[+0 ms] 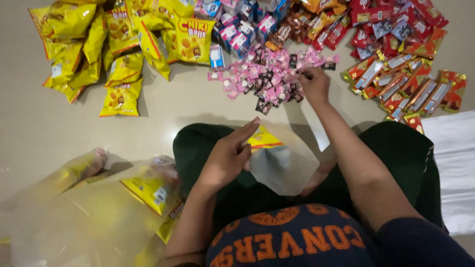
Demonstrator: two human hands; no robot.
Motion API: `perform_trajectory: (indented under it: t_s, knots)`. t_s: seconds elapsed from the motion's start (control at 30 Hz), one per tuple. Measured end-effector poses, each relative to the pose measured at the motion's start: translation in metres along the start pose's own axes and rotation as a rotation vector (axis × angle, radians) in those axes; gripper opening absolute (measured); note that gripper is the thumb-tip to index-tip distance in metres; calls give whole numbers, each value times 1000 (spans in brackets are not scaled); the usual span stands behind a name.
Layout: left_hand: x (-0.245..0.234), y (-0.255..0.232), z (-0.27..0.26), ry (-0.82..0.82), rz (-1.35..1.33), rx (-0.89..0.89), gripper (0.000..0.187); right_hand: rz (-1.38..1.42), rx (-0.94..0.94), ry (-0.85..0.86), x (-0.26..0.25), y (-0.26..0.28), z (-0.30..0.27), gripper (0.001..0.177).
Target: The person is sorting various snack items and placing them into clear plastic bags while sitting on the floor.
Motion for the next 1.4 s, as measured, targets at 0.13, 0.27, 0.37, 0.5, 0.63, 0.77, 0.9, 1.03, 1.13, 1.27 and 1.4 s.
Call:
perform_trajectory:
  t_s: [0.13,0.27,0.37,0.5,0.63,0.77,0.9,1.03,1.13,1.27,1.4]
  knots:
    - [-2,15,1,-16,-45,73,57,456,-218,-179,-121,147,-19,26]
    - [0,2,2,-57,42,103,57,425,-397,-120,-204,244,-86,27]
    - [2,-3,5,-90,2,80,58,321,-330,-28,-203,266,-118,25]
    - [6,9,9,-116,61,117,56,146,-388,80,-181,273,-135,18]
    - [4,16,10,-111,19,86,55,98,-444,57,-179,269,-138,21]
    - [2,12,4,-113,12,71,56,38,-506,25,-183,264,-141,22]
    - [2,14,1,-119,38,140,57,-219,-712,-62,-172,270,-141,34]
    - [-2,20,6,-106,109,238,59,-427,-748,-23,-170,273,-137,32]
    - [1,0,-1,-105,155,129,57,-618,-715,25,-170,239,-136,18]
    - [14,-18,16,-56,122,-22,55,-512,-408,242,-182,201,-106,19]
    - [26,-20,44,-29,49,48,56,-456,-461,183,-201,178,-66,21]
Point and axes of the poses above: each hand's wrist, its own z-axis towards the middle knuckle, its own x-axis out of the palm, y = z × x, the point moved 1 cm from there along z, towards the middle knuckle, and after that the axes turned 9 degrees about -y, right-handed, at the moved point
